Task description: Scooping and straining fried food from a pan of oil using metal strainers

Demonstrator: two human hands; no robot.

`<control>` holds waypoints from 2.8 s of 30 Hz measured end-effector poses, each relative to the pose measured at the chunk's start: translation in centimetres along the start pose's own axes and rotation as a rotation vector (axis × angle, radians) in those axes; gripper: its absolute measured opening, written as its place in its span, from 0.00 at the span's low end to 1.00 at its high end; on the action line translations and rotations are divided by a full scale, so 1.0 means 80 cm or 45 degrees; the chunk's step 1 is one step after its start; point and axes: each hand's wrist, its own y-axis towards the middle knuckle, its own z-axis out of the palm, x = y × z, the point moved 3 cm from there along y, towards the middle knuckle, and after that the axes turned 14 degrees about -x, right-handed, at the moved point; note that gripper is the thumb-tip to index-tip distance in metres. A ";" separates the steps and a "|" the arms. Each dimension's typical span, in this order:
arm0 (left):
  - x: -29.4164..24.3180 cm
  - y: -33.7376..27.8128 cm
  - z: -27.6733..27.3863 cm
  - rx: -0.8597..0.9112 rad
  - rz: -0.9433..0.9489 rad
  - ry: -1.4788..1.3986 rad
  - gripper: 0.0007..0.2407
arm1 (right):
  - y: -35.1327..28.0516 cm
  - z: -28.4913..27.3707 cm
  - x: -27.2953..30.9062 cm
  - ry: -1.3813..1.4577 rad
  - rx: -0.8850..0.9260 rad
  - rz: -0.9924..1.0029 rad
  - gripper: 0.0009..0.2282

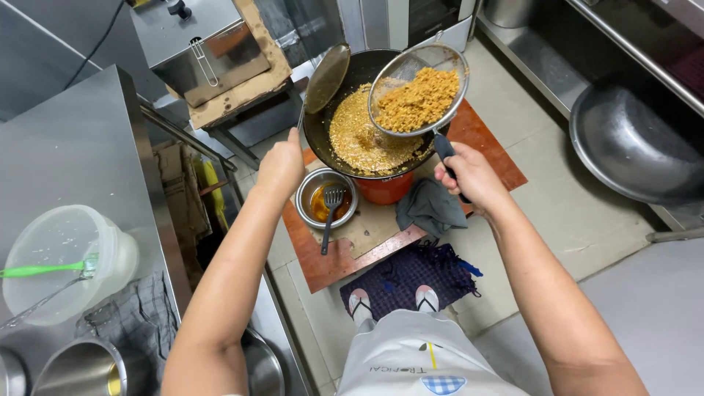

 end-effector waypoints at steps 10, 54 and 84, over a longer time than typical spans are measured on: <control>0.054 0.076 0.144 0.015 -0.134 -0.594 0.16 | -0.010 -0.031 0.039 -0.016 -0.010 -0.047 0.18; -0.099 -0.115 -0.032 -0.195 0.094 -0.392 0.27 | 0.006 0.038 -0.060 0.087 0.052 0.028 0.18; -0.019 -0.033 0.076 0.611 -0.863 -1.448 0.22 | -0.033 -0.043 0.051 -0.088 0.013 -0.116 0.20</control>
